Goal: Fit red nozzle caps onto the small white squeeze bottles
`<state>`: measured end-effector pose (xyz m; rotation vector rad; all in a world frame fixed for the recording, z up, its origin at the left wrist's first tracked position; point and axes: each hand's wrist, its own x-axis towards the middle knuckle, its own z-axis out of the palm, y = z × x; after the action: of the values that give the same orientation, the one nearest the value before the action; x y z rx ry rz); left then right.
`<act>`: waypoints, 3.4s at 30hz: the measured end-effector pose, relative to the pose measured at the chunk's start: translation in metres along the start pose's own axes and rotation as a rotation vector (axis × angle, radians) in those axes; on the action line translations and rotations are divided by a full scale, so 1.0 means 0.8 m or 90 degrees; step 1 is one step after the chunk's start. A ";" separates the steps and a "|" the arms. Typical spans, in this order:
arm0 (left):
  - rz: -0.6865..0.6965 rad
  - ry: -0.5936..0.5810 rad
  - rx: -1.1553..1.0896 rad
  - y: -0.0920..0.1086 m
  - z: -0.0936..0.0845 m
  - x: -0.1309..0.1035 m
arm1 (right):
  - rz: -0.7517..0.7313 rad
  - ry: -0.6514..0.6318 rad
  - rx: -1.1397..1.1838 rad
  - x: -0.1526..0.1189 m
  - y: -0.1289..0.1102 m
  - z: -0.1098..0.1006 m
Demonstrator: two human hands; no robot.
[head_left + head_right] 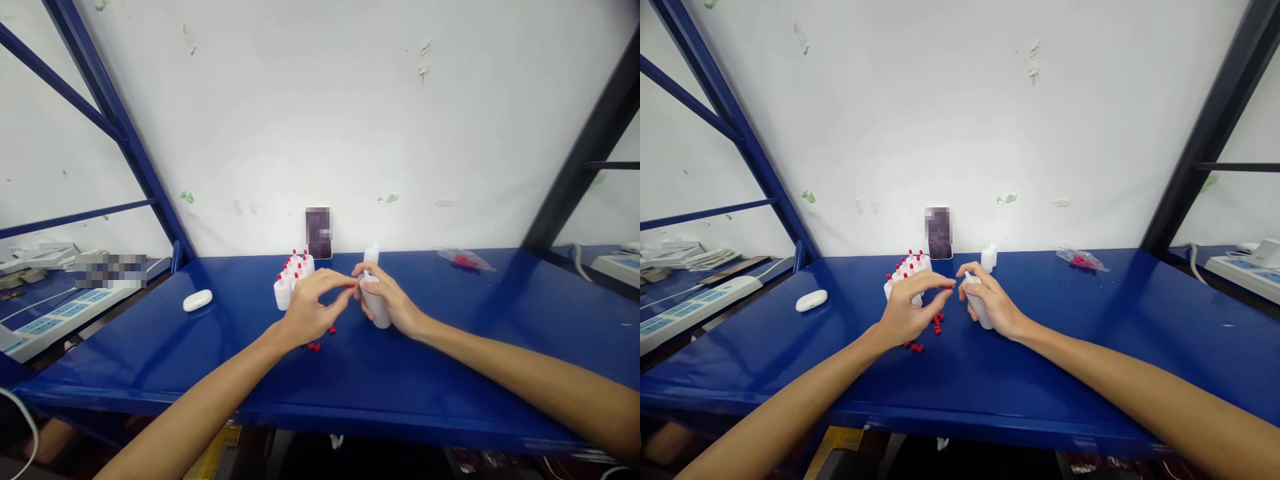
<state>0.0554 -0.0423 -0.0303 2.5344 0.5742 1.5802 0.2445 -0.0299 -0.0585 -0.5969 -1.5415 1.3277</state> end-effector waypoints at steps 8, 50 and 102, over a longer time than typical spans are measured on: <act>-0.010 0.001 0.033 -0.009 -0.007 0.000 | 0.002 -0.065 -0.145 0.008 -0.006 0.023; -0.337 -0.086 -0.323 -0.008 0.002 -0.004 | 0.021 -0.137 -0.163 0.009 -0.017 0.025; -0.048 -0.478 0.515 -0.005 -0.051 0.006 | -0.017 -0.027 -0.245 0.002 -0.007 0.004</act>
<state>0.0206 -0.0411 -0.0088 3.2543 1.3358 0.2542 0.2421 -0.0314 -0.0524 -0.7863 -1.8498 1.0329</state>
